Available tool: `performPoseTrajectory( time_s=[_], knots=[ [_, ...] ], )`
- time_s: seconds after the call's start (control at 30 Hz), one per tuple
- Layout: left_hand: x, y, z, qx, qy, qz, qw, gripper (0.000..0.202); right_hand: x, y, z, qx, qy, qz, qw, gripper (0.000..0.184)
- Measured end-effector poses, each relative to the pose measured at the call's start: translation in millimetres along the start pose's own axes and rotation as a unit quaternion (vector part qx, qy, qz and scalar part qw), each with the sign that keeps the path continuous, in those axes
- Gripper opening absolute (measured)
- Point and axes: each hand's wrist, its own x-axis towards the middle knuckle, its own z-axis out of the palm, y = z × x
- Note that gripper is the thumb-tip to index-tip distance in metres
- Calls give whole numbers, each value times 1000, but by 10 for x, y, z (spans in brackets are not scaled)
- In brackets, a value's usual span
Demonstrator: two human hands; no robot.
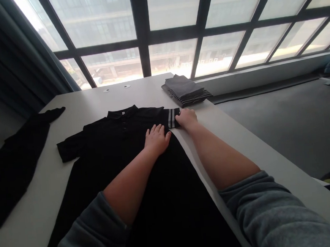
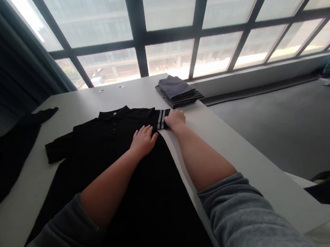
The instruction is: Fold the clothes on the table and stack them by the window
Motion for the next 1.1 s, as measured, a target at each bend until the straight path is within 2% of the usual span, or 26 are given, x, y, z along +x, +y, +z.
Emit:
performPoseTrajectory(
  time_s=[0.17,0.5,0.6,0.7,0.77,0.93,1.1],
  knots=[
    [5,-8,-21,-12,-14,29,999,59,20,-94,-54,36,51,45,997,40],
    [3,27,-47,-46,-25,86,995,49,62,-124,-74,74,53,62,994,42],
    [3,22,-48,-57,-28,99,993,51,58,-108,-85,50,34,67,996,47],
    [9,14,-37,-44,-29,100,994,55,56,-85,-104,-9,-11,70,997,64],
    [14,10,-25,-26,-26,91,995,57,60,-83,-116,-39,-38,61,997,68],
    [19,6,-5,-6,-38,88,995,59,64,-122,-120,-31,-60,36,997,44],
    [5,6,-39,-22,-28,93,995,54,26,-165,-156,48,30,6,998,31]
  ],
)
